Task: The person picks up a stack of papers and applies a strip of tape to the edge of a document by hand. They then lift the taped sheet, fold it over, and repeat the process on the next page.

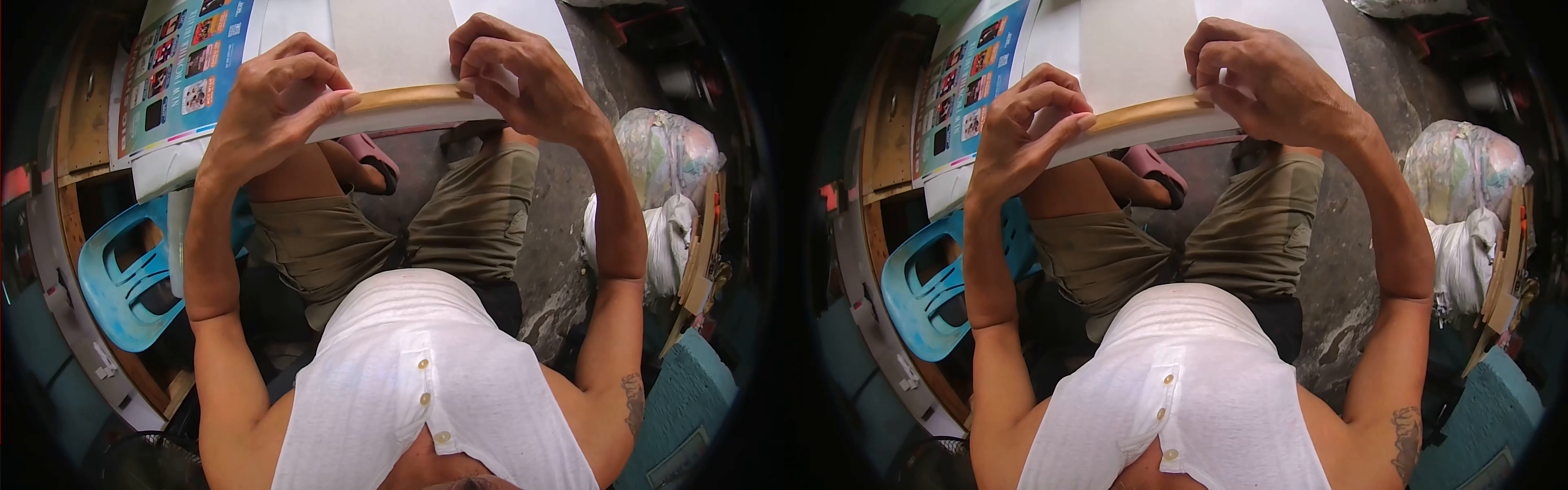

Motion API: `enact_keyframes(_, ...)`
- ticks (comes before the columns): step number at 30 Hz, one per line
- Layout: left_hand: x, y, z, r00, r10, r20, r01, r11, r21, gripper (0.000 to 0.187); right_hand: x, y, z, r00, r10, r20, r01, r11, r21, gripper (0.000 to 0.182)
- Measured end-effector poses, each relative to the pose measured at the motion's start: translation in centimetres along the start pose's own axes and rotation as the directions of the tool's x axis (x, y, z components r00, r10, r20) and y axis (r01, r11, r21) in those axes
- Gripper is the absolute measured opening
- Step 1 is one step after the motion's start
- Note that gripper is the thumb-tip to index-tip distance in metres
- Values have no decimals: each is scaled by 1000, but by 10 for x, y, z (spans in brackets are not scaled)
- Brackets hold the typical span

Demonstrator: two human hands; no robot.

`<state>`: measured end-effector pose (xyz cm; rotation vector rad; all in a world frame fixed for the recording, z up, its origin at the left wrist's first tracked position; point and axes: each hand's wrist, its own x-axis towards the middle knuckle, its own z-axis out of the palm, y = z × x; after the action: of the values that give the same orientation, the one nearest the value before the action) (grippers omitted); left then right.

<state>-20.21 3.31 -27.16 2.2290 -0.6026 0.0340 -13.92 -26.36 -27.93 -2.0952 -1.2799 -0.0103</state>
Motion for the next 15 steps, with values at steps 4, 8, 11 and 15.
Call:
enact_keyframes(4,1,-1,0,1000,13,11,-13,1000,11,11,1,-3,1,1000,-3,-11,3,999,-33,15)
enact_keyframes(8,2,-1,0,1000,-17,23,17,1000,-5,11,-1,-2,4,1000,-1,-20,1,1000,-19,17)
enact_keyframes(11,3,-1,0,999,-31,21,31,1000,-6,11,-1,-5,3,1000,6,-4,-6,1000,-3,20)
enact_keyframes(15,2,1,2,999,-34,6,34,999,-22,11,-1,-6,1,997,45,63,-45,999,-1,21)
